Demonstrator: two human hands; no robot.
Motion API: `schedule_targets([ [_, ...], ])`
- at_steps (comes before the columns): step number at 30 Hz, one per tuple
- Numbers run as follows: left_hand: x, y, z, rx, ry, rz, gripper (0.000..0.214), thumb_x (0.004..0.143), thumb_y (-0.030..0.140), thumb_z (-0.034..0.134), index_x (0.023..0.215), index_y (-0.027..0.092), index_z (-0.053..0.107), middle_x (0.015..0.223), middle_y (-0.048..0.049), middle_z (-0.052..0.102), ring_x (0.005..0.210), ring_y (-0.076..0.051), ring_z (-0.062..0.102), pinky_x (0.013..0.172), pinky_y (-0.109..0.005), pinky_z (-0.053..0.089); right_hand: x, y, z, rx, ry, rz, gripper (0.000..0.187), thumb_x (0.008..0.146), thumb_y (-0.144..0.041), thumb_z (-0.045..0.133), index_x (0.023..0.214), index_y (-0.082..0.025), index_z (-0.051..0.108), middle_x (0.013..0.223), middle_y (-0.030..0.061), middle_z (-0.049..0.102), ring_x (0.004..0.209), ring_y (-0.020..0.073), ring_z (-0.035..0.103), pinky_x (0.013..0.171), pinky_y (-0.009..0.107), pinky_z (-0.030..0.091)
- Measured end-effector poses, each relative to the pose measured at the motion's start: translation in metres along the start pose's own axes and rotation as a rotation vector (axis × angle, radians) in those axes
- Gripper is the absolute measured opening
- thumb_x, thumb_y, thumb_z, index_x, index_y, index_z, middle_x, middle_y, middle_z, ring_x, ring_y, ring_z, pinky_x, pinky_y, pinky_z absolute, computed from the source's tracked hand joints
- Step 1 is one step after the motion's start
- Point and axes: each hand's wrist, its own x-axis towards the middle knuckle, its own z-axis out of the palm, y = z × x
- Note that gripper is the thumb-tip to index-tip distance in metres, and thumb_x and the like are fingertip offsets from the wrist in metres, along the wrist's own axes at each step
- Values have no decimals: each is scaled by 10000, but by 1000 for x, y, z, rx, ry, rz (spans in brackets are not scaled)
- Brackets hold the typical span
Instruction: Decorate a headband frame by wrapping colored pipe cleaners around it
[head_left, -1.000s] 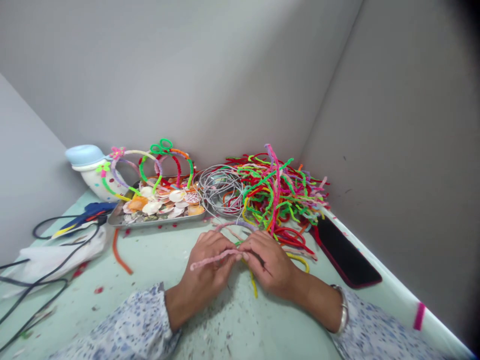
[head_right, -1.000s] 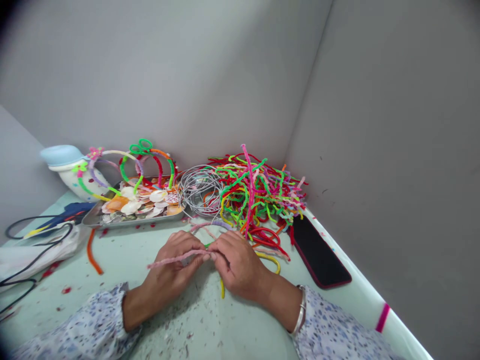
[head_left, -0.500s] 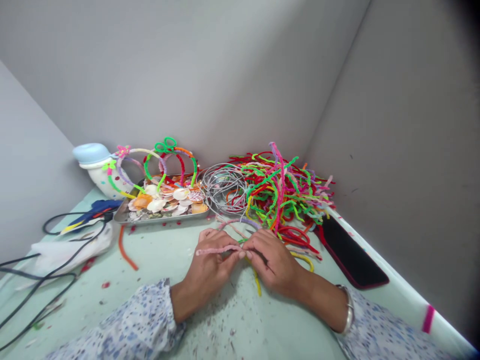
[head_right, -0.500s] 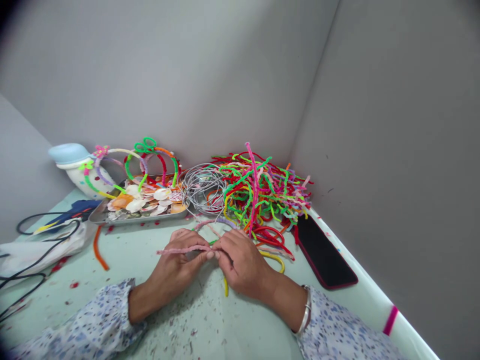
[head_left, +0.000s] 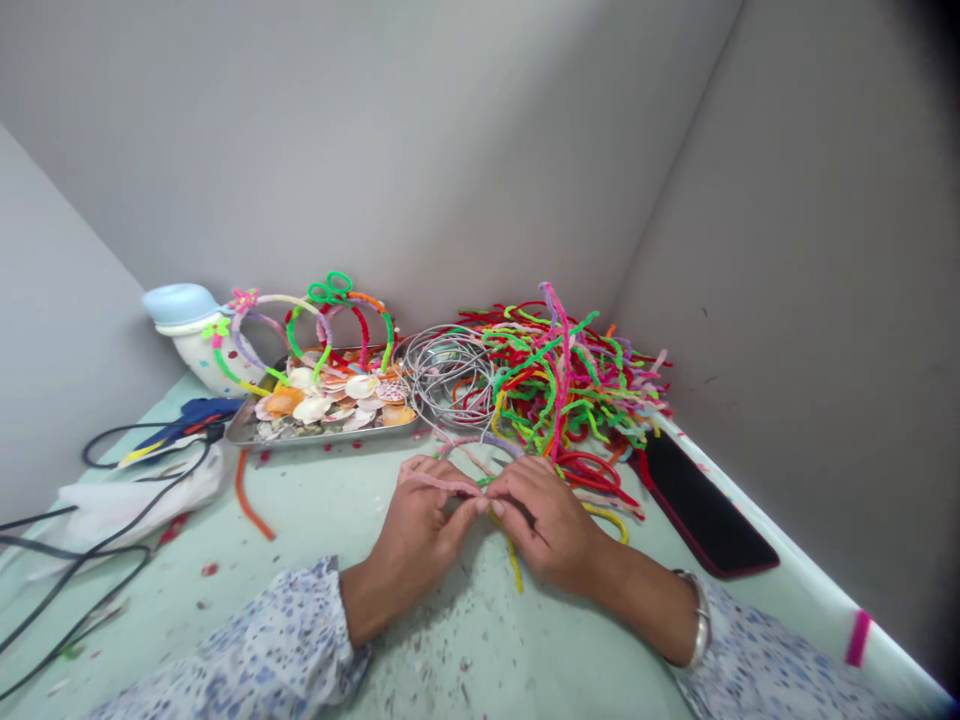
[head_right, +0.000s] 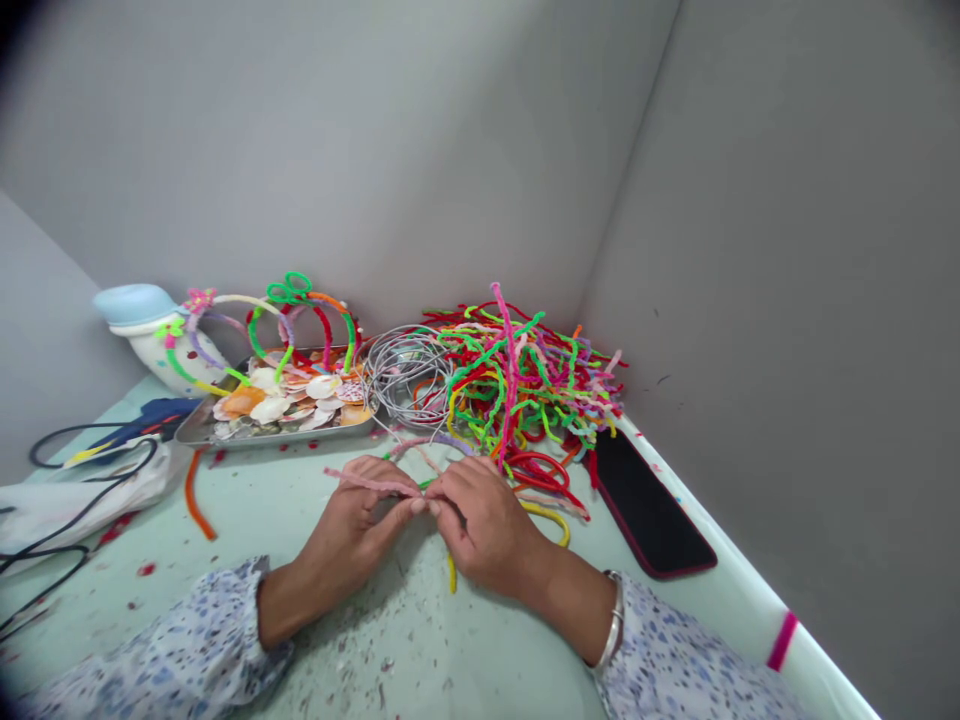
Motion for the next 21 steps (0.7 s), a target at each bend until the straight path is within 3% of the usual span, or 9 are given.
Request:
schedule_targets([
  [12,0,2,-1,-49,-55,-117,147,837,232,573,733,200,672,752,-7,686,792,-206,595,789,-394,412,2,-4,-1,-18,-18,-40,101,894,-158,452,864,-193,542,779,41,576,776,204,512,724,353,370],
  [21,0,1,1,-10,-70,-132,174,839,238,561,715,195,674,744,-23,696,800,-222,599,839,-432,396,2,-4,-1,-43,-45,-31,70,876,-157,478,840,-194,526,783,41,571,780,207,503,729,357,363],
])
